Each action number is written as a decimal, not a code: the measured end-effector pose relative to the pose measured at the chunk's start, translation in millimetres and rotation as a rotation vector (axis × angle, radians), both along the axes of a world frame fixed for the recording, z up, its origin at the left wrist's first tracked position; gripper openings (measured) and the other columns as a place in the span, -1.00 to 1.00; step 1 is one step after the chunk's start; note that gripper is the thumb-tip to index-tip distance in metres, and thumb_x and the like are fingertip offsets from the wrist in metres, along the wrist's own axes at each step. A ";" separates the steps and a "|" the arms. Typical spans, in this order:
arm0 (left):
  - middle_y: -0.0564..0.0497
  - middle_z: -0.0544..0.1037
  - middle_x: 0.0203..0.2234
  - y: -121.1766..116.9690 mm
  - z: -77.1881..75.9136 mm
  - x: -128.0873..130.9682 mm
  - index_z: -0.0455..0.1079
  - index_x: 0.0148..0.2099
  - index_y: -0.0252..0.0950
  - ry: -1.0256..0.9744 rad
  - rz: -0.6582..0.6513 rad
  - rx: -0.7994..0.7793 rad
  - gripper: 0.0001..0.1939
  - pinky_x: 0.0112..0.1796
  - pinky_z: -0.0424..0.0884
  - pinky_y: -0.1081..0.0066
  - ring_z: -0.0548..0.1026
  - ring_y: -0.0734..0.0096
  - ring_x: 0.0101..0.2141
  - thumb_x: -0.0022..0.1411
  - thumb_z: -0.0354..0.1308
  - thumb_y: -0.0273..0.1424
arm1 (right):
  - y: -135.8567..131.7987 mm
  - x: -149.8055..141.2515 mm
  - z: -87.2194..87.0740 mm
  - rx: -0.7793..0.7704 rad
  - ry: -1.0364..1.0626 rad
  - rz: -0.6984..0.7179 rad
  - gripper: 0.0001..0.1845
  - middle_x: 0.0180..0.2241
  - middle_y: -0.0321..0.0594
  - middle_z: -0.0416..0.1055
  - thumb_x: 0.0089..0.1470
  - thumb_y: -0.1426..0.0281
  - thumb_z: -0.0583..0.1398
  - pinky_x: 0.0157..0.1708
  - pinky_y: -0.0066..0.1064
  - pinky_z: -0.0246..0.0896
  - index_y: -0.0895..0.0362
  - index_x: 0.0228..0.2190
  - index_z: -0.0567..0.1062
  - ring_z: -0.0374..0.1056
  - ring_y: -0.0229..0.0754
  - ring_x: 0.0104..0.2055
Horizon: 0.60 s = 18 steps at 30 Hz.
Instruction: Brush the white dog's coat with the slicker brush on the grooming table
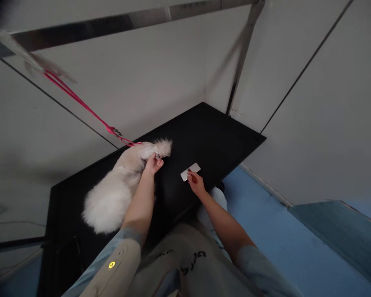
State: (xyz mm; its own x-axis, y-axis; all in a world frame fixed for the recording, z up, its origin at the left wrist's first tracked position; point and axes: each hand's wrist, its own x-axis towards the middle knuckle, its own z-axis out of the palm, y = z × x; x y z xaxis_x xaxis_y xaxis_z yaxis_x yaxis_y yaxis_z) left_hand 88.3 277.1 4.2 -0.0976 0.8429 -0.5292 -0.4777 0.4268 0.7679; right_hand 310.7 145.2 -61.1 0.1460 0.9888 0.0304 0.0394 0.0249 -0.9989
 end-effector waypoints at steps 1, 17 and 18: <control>0.12 0.33 -0.67 -1.9 0.3 2.9 0.32 -0.32 -0.31 0.017 -0.025 -0.029 -0.70 -0.46 0.37 0.52 0.21 0.62 -0.66 0.40 -0.12 -0.31 | -1.7 -0.1 2.3 -0.002 0.020 0.000 -0.59 -0.50 -0.25 0.44 0.02 0.07 0.15 -0.40 -0.34 0.33 0.14 -0.25 0.46 0.35 -0.23 -0.51; 0.14 0.43 -0.68 -241.5 -46.9 12.2 0.32 -0.01 -0.39 0.287 -0.417 0.077 -0.47 -0.51 0.39 0.47 0.44 0.46 -0.63 0.06 0.21 -0.14 | -41.2 -28.4 98.1 0.058 -0.078 0.237 -0.75 -0.32 -0.17 0.52 0.01 0.23 0.17 -0.19 -0.31 0.31 0.15 -0.34 0.48 0.42 -0.15 -0.26; 0.15 0.41 -0.69 -252.0 -47.7 10.5 0.31 -0.01 -0.39 0.317 -0.435 0.096 -0.45 -0.52 0.38 0.46 0.43 0.45 -0.64 0.05 0.19 -0.12 | -36.4 -39.7 102.5 0.038 -0.078 0.384 -0.77 -0.37 -0.19 0.51 -0.01 0.24 0.19 -0.23 -0.33 0.31 0.15 -0.37 0.47 0.42 -0.16 -0.30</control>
State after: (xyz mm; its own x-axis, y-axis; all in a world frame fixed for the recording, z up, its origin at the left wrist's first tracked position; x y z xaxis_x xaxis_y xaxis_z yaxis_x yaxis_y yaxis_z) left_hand 98.8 25.1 -43.5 0.1287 0.8843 -0.4489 -0.0110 0.4539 0.8910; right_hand 271.0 108.8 41.4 -0.2390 0.9689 0.0641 0.0958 0.0892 -0.9914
